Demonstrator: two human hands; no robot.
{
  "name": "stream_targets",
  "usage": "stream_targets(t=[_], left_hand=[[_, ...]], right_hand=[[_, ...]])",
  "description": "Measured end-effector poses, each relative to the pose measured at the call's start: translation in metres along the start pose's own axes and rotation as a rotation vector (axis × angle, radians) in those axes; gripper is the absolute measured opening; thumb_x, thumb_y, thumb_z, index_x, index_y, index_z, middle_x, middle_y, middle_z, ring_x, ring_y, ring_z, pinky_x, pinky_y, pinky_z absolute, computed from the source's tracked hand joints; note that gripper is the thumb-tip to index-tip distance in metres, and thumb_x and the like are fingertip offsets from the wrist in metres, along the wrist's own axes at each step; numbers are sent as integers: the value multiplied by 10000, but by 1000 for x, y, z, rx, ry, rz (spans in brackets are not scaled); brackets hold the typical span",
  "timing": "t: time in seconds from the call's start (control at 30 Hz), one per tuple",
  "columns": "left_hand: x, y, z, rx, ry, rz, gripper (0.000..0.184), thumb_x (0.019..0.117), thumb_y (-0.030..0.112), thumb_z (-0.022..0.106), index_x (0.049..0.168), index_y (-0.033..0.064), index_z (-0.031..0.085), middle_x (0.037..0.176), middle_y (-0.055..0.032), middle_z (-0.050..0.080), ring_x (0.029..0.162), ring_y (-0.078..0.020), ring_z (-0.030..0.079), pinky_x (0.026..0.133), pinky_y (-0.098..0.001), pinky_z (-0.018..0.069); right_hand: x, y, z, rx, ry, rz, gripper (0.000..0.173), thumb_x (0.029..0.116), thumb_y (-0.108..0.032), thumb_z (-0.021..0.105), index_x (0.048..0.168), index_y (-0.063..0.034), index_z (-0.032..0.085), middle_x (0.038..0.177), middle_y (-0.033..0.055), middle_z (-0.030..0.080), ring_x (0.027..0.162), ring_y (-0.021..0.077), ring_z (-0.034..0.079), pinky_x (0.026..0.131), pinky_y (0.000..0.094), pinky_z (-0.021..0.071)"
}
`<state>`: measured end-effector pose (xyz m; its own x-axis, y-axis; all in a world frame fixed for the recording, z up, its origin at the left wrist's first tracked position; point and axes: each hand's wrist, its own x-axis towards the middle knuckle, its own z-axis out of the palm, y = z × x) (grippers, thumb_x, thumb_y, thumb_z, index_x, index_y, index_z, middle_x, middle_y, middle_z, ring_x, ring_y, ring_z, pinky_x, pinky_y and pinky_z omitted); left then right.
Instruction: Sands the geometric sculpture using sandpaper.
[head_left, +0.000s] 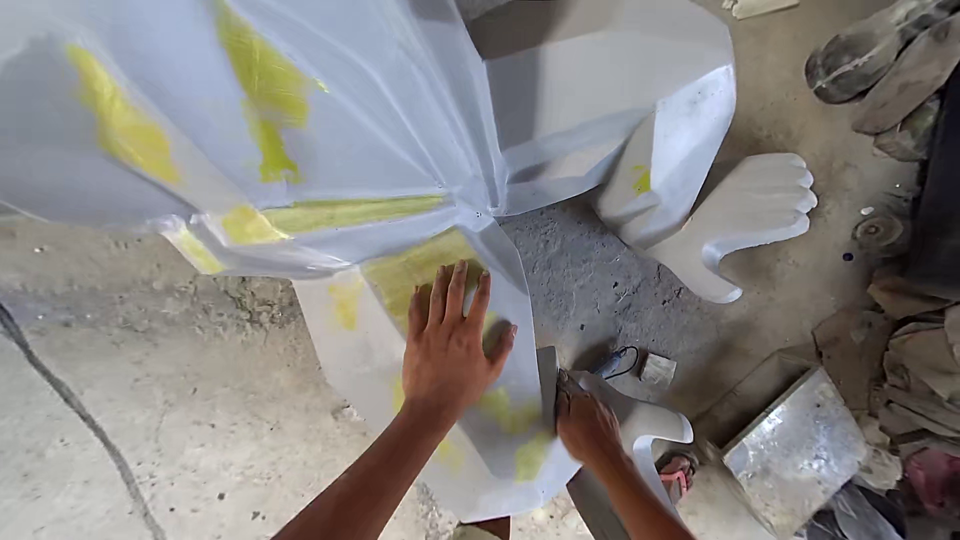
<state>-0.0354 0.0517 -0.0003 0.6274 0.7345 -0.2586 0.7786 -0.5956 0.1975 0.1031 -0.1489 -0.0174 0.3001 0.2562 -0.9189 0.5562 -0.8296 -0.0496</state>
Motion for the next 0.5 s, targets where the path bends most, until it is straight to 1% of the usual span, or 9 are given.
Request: stream_targets(t=[0.07,0.1,0.13,0.2,0.23,0.3,0.37,0.43,0.5], left_hand=[[2,-2,-1,-26,2,-2,843,916,740,368,1590,233,395,1698,-80,238,1577,-299,170,1251,-606,133],[3,-2,-1,-31,14,-4,840,913,741,369,1584,237,409,1694,-79,250,1574,-301,185,1248,-604,140],[4,-3,-1,-32,20,-5,833,913,742,366,1579,244,419,1692,-76,258,1571,-300,197,1248,-596,147],[5,-5,-1,-38,12,1,827,920,745,357,1581,252,416,1695,-71,252,1570,-303,195,1249,-581,154],[5,-5,0,-40,1,-2,825,922,746,359,1584,255,408,1697,-71,247,1571,-307,192,1248,-583,158],[3,-4,-1,-42,-15,-9,829,919,746,371,1592,264,390,1700,-65,237,1573,-300,185,1254,-579,151],[7,-4,-3,-46,8,-6,831,911,744,385,1588,263,398,1696,-57,250,1572,-285,195,1257,-572,152],[8,-6,-5,-53,29,-4,813,913,732,408,1573,257,429,1685,-58,280,1564,-278,222,1254,-569,165],[7,-6,-4,-53,20,-17,794,911,724,429,1563,271,440,1677,-50,299,1560,-271,237,1251,-567,174]], right_hand=[[55,19,-8,26,-150,-72,587,1097,-413,248,1301,-24,637,1302,219,655,1264,364,605,1055,603,455],[67,23,-14,43,-203,-132,562,1113,-372,256,1368,-7,598,1349,241,625,1303,371,575,1100,590,424],[61,19,-17,37,-214,-169,543,1112,-353,275,1389,1,579,1351,248,621,1304,374,574,1106,579,422],[10,-3,-23,21,-159,-110,532,1090,-373,315,1359,-13,599,1302,229,647,1250,364,609,1054,582,465],[-15,-12,-23,3,-115,-64,538,1080,-398,317,1327,-38,631,1278,198,668,1223,341,631,1029,567,489],[-29,-5,-18,-40,-74,-33,566,1073,-454,293,1148,-58,690,1162,158,702,1121,308,675,935,550,531],[14,16,-18,-53,-130,-76,613,1079,-473,267,1118,-31,690,1167,187,696,1142,338,664,943,594,517],[73,33,-19,-43,-230,-150,622,1104,-441,236,1232,-9,664,1256,219,668,1226,354,624,1031,588,472],[99,30,-17,-63,-315,-172,586,1116,-401,239,1369,-12,597,1372,229,614,1312,362,571,1099,583,426]])
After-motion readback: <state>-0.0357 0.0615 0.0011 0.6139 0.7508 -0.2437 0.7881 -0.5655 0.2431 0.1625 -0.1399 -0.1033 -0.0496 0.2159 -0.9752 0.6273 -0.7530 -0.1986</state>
